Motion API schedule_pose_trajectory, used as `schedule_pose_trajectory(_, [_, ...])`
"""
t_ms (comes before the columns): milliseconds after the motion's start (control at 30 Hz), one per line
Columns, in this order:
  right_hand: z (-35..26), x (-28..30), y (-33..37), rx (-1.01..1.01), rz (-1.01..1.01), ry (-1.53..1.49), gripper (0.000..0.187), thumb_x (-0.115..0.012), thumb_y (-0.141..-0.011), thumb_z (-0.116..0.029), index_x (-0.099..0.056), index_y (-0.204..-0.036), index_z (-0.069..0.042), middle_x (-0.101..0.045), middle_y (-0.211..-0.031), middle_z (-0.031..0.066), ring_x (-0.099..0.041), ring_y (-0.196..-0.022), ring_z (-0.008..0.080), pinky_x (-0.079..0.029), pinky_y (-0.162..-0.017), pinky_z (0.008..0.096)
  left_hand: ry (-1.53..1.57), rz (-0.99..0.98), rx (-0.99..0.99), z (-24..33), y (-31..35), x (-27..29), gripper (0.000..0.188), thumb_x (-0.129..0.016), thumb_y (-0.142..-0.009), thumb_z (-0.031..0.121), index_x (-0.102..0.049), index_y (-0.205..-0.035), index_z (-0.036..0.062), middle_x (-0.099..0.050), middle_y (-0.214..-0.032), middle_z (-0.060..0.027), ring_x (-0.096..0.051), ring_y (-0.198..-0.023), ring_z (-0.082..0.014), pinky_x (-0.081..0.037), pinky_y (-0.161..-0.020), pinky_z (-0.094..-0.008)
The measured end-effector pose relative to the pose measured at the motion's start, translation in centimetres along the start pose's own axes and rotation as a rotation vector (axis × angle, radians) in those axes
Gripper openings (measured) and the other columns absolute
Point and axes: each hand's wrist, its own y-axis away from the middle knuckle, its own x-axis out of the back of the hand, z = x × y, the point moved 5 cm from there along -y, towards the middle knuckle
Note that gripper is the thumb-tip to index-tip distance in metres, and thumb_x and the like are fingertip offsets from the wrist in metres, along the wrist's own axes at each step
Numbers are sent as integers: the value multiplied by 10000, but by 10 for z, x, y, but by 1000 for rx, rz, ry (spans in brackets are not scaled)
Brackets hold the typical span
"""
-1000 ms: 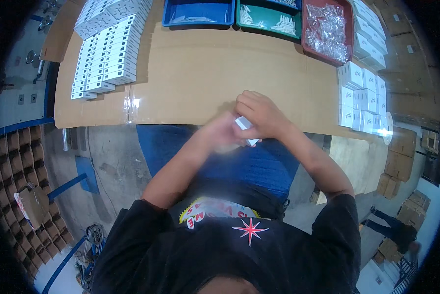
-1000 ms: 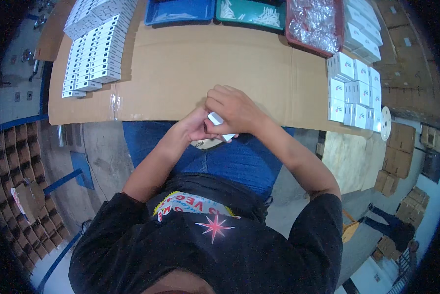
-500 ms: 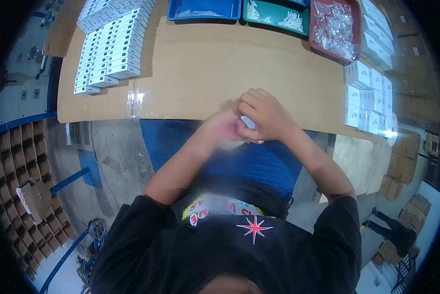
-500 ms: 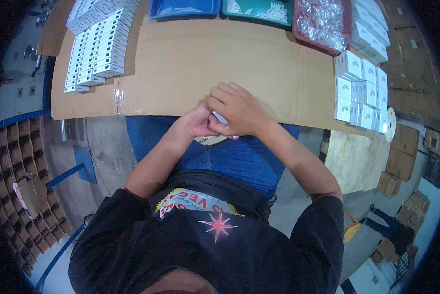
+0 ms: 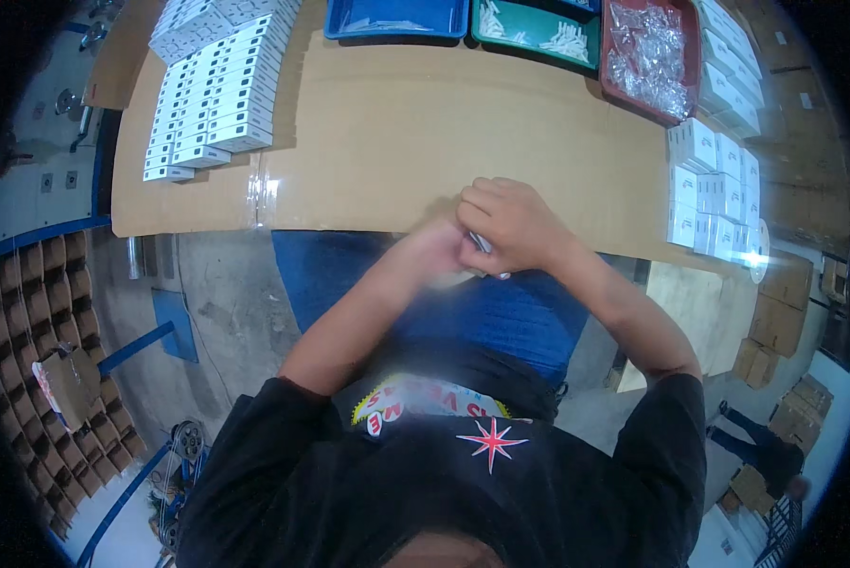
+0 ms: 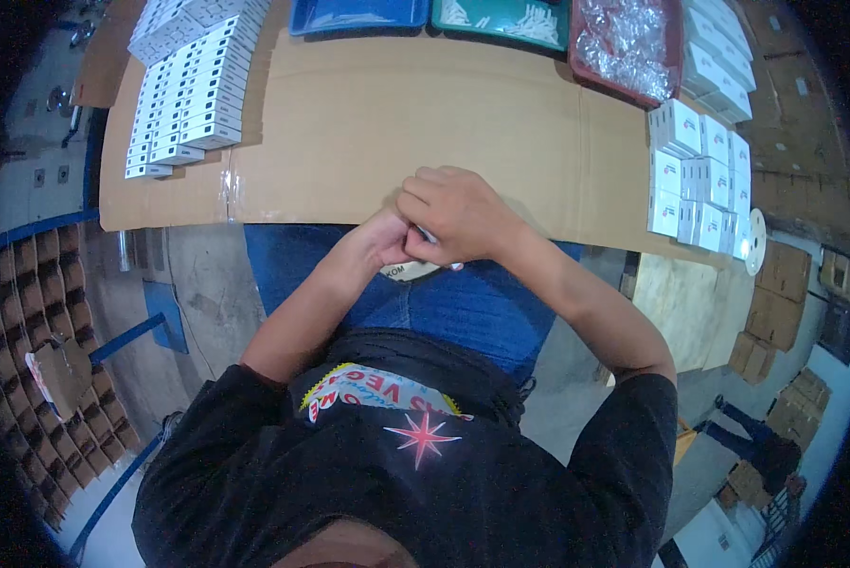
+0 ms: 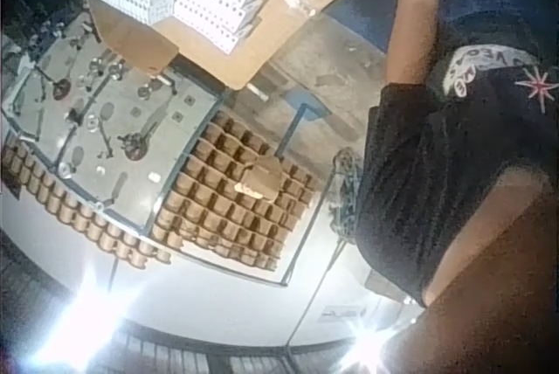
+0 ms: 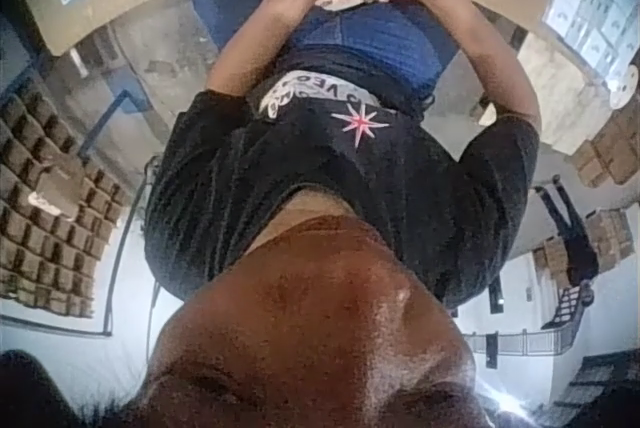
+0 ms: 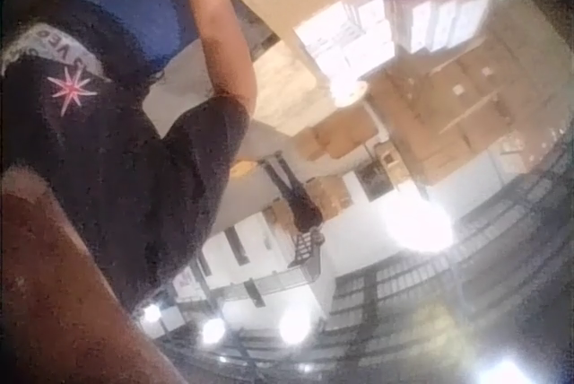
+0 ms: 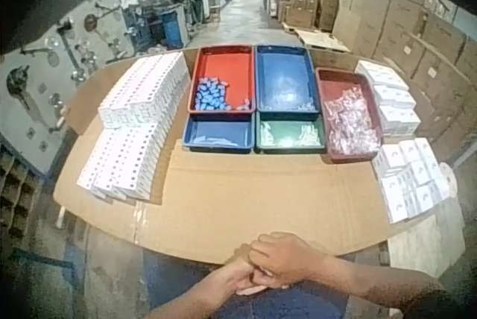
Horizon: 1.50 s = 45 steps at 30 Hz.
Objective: The recorder is assembling small white cardboard boxes and filling them with components from trays.
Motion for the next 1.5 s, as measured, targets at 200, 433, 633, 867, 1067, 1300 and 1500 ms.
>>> schedule_pose_trajectory(200, [0, 3, 5, 18, -30, 43, 222, -733, -713, -235, -577, -812, -113, -596, -752, 54, -640, -699, 267, -509, -605, 406, 30, 129, -56, 22, 1, 6, 350, -510, -1067, 405, -635, -1247, 133, -703, -1179, -90, -694, -1068, -197, -616, -861, -383])
schedule_pose_trajectory(433, [11, 29, 10, -23, 102, 88, 267, -773, -800, -242, -554, -728, -108, -583, -686, 64, -622, -627, 269, -485, -548, 399, -53, 180, -113, 48, 19, -20, 512, -383, -1094, 517, -586, -1363, 131, -713, -1148, -56, -712, -980, -184, -597, -743, -354])
schedule_pose_trajectory(633, [54, 45, 38, -196, 347, 292, 335, -817, -804, -221, -531, -689, -89, -520, -660, 61, -550, -587, 266, -411, -507, 406, -456, 255, -382, 80, 17, 0, 454, -389, -1098, 343, -505, -1466, 105, -703, -1124, -80, -705, -826, -142, -538, -583, -255])
schedule_pose_trajectory(867, [80, 7, 59, -440, 453, 600, 286, -823, -820, -248, -584, -772, -99, -574, -808, 43, -582, -785, 240, -430, -649, 382, -750, 552, -588, 93, 16, 5, 600, -600, -1020, 95, -333, -1555, 46, -617, -1244, -140, -699, -879, -156, -592, -671, -280])
schedule_pose_trajectory(1067, [76, -25, 71, -625, 328, 463, 292, -784, -821, -293, -627, -920, -68, -639, -1093, 87, -592, -1017, 273, -428, -835, 415, -1296, 564, -780, 84, 17, 21, 926, -836, -836, 130, -287, -1571, 1, -569, -1276, -194, -640, -1117, -277, -562, -938, -380])
schedule_pose_trajectory(1300, [71, -24, 81, -592, 383, 362, 265, -785, -790, -212, -608, -932, -75, -639, -1193, 116, -594, -1105, 315, -447, -885, 424, -1785, 791, -567, 96, 23, -1, 1074, -923, -686, 215, -341, -1556, -24, -517, -1324, -231, -493, -1255, -387, -412, -1097, -455])
schedule_pose_trajectory(1500, [82, -4, 87, -565, 457, 346, 185, -739, -835, -176, -630, -931, -63, -648, -1152, 107, -609, -1088, 303, -466, -891, 438, -1725, 757, -646, 94, 28, 1, 1161, -933, -673, 268, -280, -1598, 11, -497, -1380, -210, -476, -1286, -382, -390, -1131, -458])
